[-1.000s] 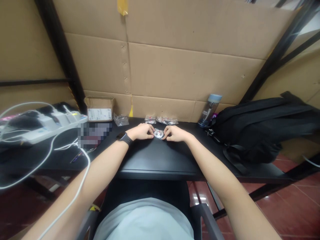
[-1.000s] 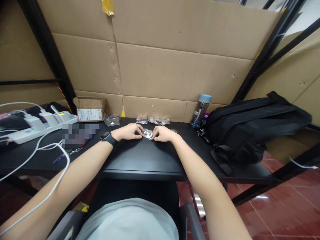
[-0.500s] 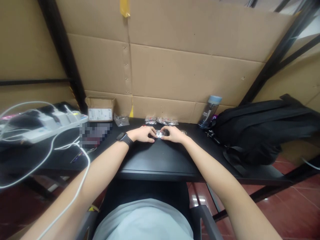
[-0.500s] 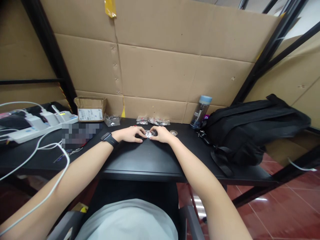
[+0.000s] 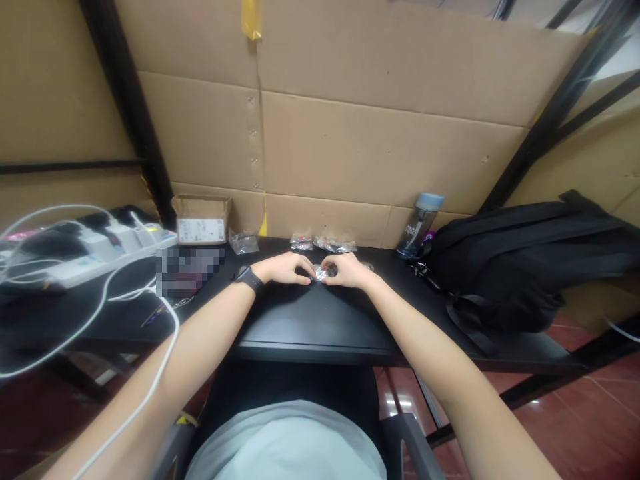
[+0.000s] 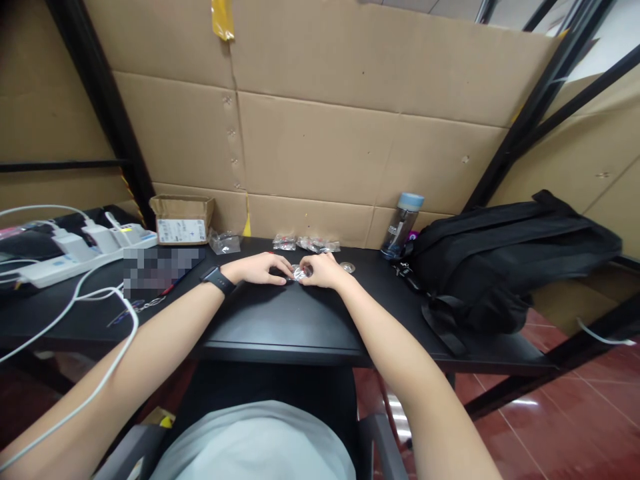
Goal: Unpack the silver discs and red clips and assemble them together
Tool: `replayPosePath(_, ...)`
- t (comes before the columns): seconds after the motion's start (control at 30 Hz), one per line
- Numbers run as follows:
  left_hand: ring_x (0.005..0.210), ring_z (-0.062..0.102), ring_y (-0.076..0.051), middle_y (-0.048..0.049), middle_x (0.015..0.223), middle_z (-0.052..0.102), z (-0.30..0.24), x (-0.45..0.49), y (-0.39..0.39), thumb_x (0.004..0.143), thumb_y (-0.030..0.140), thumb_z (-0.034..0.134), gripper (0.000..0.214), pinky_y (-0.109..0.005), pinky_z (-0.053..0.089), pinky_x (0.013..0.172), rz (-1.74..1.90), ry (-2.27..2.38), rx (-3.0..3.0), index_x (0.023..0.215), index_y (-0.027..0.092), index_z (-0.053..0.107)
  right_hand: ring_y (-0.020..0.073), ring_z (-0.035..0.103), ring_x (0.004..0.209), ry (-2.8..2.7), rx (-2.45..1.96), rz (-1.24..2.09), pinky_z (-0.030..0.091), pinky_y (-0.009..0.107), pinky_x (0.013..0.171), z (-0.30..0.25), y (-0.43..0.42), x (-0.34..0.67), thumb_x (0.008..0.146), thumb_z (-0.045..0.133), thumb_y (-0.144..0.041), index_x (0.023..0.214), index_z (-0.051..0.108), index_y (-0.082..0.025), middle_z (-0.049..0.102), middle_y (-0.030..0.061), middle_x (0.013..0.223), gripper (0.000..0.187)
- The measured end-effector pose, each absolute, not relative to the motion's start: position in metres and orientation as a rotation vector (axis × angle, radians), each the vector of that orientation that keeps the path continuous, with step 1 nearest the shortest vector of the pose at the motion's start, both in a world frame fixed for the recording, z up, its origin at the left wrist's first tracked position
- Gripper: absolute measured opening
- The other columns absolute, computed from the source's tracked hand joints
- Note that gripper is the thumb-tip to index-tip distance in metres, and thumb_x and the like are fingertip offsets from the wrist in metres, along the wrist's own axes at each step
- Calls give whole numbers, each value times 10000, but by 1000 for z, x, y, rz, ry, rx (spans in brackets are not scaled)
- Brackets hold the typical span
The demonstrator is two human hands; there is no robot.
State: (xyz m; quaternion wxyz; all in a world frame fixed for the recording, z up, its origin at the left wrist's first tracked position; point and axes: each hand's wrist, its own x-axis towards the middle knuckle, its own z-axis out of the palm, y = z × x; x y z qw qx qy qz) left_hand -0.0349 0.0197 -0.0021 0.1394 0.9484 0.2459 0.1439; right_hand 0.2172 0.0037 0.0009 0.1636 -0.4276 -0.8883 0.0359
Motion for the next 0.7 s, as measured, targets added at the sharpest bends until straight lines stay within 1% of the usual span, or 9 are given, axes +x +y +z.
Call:
replayPosePath(0.1,1025,705,-185,-27,1117,771,-1,-34,20,903,344,651,217,-264,483,965,599,751,2784,1024,264,813,209,709,824,-2565,-1207,202,468,278,749,6,3,220,732,844,-392,1005,785,-215,782,32,885,331)
replayPosePath(0.17,951,714,-193,-39,1030,784,2,-36,21,918,354,618,233,-279,502,910,810,920,2762,962,238,814,203,711,818,-2556,-1201,261,476,267,734,7,3,222,720,852,-382,1000,793,-215,783,30,883,331)
replayPosePath(0.27,948,715,-223,-58,1021,788,9,-43,23,922,385,590,278,-308,516,888,1083,1241,2653,960,218,809,206,721,857,-2510,-1214,284,493,265,765,6,3,222,688,858,-321,1020,780,-220,789,30,926,356)
replayPosePath(0.33,963,717,-238,-62,1031,790,12,-52,26,915,392,586,288,-318,521,903,1145,1384,2601,958,214,809,206,723,865,-2465,-1225,276,499,269,779,4,1,220,656,860,-279,1049,759,-224,789,26,946,409)
replayPosePath(0.4,969,720,-243,-62,1033,792,13,-63,32,909,383,580,285,-321,524,914,1155,1495,2561,946,218,809,196,721,840,-2419,-1221,301,504,268,778,3,-1,219,640,852,-256,1066,739,-221,784,18,938,442)
replayPosePath(0.5,983,721,-253,-70,1043,793,9,-83,46,897,371,572,281,-333,530,916,1114,1697,2485,947,225,808,187,717,841,-2350,-1175,304,507,274,808,5,3,216,651,830,-252,1036,730,-213,776,11,930,400)
replayPosePath(0.6,986,722,-265,-69,1033,793,1,-98,61,863,375,598,267,-356,534,918,886,1812,2464,970,251,808,192,711,896,-2253,-1151,218,506,297,859,12,25,213,665,809,-236,1069,710,-217,774,18,995,417)
replayPosePath(0.63,987,723,-265,-64,1028,794,-1,-100,64,847,377,614,260,-358,535,920,816,1813,2465,976,263,808,190,708,903,-2213,-1164,212,509,299,856,15,37,212,677,802,-238,1102,697,-213,771,27,1013,438)
replayPosePath(0.7,995,722,-262,-54,1028,794,-4,-102,67,819,380,646,250,-352,533,928,731,1787,2479,979,279,809,190,702,897,-2204,-1210,195,514,294,838,24,66,207,691,793,-246,1082,696,-198,767,39,997,405)
